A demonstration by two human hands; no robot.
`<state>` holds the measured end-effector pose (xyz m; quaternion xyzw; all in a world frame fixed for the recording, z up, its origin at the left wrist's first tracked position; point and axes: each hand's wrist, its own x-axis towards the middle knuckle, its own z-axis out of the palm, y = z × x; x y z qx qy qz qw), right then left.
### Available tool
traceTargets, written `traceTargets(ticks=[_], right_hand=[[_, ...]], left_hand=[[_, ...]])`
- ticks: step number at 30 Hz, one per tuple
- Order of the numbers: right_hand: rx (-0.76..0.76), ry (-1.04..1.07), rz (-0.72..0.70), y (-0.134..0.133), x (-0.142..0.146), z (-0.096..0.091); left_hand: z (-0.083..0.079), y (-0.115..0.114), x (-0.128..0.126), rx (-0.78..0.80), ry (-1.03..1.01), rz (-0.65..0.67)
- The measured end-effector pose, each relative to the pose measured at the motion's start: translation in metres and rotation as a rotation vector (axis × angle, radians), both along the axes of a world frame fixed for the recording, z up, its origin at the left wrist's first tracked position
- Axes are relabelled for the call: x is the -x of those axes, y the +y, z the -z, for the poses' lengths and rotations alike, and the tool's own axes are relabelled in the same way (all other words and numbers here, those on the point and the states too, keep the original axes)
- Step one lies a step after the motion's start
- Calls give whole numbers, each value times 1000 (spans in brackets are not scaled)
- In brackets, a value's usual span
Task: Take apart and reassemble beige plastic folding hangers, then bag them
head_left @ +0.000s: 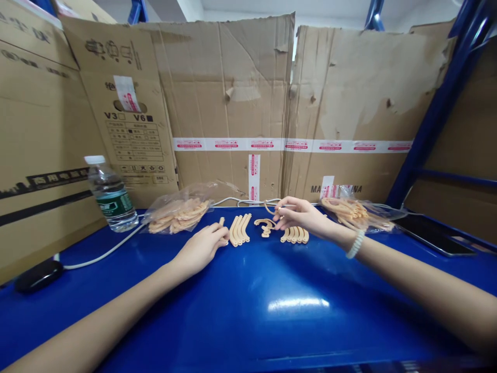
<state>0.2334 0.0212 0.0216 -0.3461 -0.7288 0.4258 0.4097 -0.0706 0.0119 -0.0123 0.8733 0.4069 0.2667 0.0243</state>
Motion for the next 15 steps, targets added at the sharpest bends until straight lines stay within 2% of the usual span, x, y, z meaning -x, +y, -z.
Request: traceTargets(ticks=[3,5,7,11,13,15], right_hand=[[89,161,25,-27,3,9],[169,285,43,-43,7,16],[255,355,47,-55,12,21],[391,424,2,-67,23,22],[422,447,-1,-70,27,21],[441,463,9,-72,30,23]], left_hand=[[-4,-9,-7,-26,-103,-42],[-8,-21,-17,-5,-276,24],[-10,-35,-29,85,-422,144],[-10,-55,-46,171,-492,261],[-8,-58,-51,249,-567,283],[-5,-59,-53,404,-680,261]])
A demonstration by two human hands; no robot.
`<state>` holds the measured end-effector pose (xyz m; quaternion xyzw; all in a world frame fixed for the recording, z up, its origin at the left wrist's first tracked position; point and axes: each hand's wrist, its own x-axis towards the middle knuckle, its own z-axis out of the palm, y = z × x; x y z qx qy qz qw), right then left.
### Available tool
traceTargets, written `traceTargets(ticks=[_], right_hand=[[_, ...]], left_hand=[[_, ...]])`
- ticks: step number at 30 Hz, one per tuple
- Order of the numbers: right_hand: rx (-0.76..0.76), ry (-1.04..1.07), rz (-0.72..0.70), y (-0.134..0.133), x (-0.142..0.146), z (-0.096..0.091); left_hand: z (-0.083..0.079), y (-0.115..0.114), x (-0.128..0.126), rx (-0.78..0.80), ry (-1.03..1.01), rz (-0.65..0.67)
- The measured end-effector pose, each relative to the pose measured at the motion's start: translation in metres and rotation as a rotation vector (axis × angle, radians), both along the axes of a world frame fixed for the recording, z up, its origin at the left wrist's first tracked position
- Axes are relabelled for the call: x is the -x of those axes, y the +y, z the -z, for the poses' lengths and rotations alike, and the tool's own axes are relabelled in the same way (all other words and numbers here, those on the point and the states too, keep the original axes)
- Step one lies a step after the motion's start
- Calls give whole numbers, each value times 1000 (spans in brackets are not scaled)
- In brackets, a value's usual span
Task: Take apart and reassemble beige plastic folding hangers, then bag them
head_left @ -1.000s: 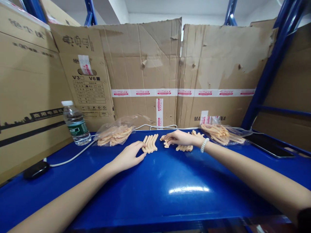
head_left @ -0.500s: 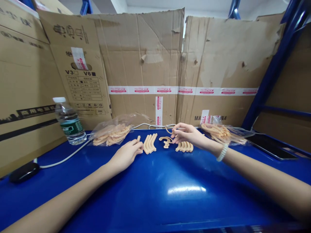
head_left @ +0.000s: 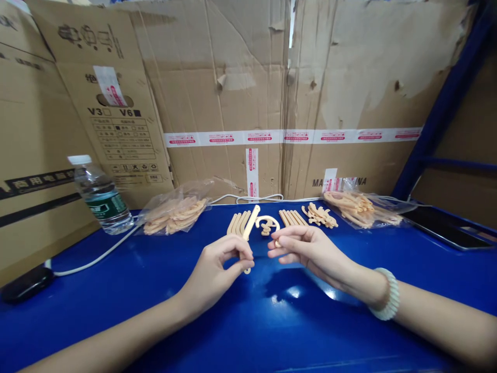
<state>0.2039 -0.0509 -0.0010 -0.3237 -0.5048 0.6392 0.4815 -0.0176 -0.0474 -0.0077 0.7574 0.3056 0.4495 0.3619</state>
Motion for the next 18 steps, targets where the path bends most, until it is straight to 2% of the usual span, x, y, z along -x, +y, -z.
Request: traceTargets(ticks=[3,6,9,14,18], right_hand=[[40,25,-5,-2,3,5],[97,50,6,-2,4,10],[122,33,-12,-3,6,12],[97,-3,-65,-8,8,12],[117,-2,-84,-9,9,13]], left_hand=[[4,1,-2,282,-159,15],[7,5,-1,400,-196,-10],[9,9,0,414,-182,-25],[9,7,0,321,-202,-100],[6,1,-2,342,-166,-16]])
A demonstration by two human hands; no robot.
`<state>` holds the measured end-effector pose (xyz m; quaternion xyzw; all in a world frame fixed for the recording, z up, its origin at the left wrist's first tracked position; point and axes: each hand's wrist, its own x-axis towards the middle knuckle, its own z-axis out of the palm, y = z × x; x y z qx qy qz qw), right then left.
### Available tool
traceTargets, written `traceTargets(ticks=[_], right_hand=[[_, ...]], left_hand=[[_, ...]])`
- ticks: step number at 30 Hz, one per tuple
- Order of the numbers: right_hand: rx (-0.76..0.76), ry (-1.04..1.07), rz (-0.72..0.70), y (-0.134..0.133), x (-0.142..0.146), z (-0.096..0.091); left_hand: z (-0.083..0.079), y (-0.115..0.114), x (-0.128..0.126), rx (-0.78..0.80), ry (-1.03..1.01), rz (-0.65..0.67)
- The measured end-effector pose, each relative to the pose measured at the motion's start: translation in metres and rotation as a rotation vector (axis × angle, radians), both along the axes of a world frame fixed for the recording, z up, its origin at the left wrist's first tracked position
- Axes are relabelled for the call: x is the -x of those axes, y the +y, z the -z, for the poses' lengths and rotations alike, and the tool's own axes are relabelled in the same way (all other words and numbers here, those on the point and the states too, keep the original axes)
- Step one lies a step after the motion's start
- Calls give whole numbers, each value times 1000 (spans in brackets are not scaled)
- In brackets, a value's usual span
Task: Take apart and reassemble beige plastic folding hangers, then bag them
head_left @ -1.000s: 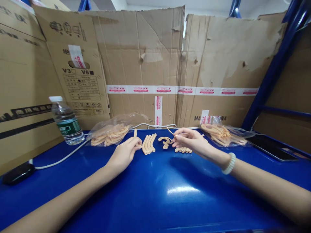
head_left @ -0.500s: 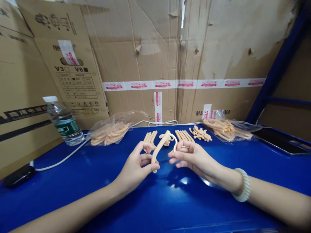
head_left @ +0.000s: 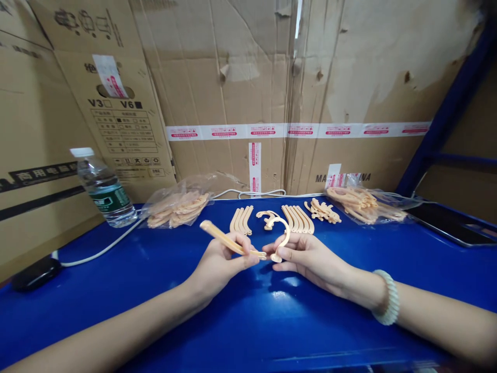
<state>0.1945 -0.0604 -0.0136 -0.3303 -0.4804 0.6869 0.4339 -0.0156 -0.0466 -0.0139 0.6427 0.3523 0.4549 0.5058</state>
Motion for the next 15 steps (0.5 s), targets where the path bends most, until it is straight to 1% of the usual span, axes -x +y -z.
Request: traceTargets(ticks=[3,10,15], right_hand=[[2,-11,-32,0,0,0],[-6,-34,-82,-2,0,1],[-22,-37,-108,-4,0,0]], left_hand=[[-1,-3,-3,-49,19,56],[-2,-10,-5,-125,52,126],[-1,-12,-1,-290,136,104]])
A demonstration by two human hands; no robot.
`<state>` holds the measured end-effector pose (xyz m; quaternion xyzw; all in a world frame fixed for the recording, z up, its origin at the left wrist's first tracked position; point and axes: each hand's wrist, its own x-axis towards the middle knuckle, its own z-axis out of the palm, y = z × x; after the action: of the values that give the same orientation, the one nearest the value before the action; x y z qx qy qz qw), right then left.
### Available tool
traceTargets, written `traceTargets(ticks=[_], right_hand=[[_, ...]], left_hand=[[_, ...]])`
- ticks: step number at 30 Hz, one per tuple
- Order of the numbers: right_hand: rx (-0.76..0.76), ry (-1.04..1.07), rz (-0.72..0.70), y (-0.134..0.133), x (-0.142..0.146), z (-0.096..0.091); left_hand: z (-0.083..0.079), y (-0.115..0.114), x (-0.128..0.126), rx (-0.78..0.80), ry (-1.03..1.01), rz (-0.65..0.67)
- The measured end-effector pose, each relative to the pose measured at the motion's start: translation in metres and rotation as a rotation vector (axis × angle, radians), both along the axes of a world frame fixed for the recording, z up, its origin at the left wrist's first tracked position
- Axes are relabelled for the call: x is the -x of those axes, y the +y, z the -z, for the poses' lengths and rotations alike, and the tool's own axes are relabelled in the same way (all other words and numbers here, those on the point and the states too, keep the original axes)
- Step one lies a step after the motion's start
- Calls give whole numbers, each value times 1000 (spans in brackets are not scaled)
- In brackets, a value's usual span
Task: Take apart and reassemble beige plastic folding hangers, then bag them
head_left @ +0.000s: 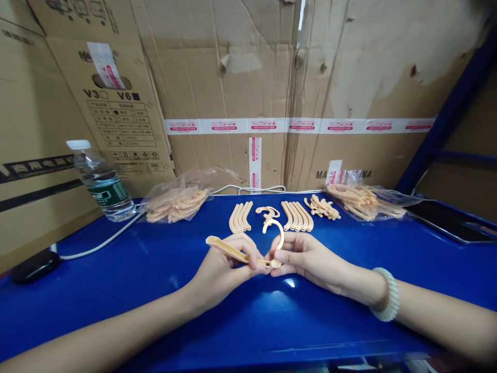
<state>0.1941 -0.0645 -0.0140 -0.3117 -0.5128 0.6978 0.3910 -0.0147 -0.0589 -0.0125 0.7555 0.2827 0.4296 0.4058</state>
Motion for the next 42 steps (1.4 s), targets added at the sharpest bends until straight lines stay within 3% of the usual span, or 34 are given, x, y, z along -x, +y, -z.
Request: traceTargets(ticks=[4,13,21,42], right_hand=[[-41,16,18,0,1,4],[-172,-73,96,1,5,7],[-228,-127,125,-1,8,8],[-404,-181,210,-5,13,15]], left_hand=[[1,-1,-1,-55,12,-12],[3,-5,-3,20,10,-28],[1,-9,-7,129,-73,42],[5,-12,-10,113,2,-62]])
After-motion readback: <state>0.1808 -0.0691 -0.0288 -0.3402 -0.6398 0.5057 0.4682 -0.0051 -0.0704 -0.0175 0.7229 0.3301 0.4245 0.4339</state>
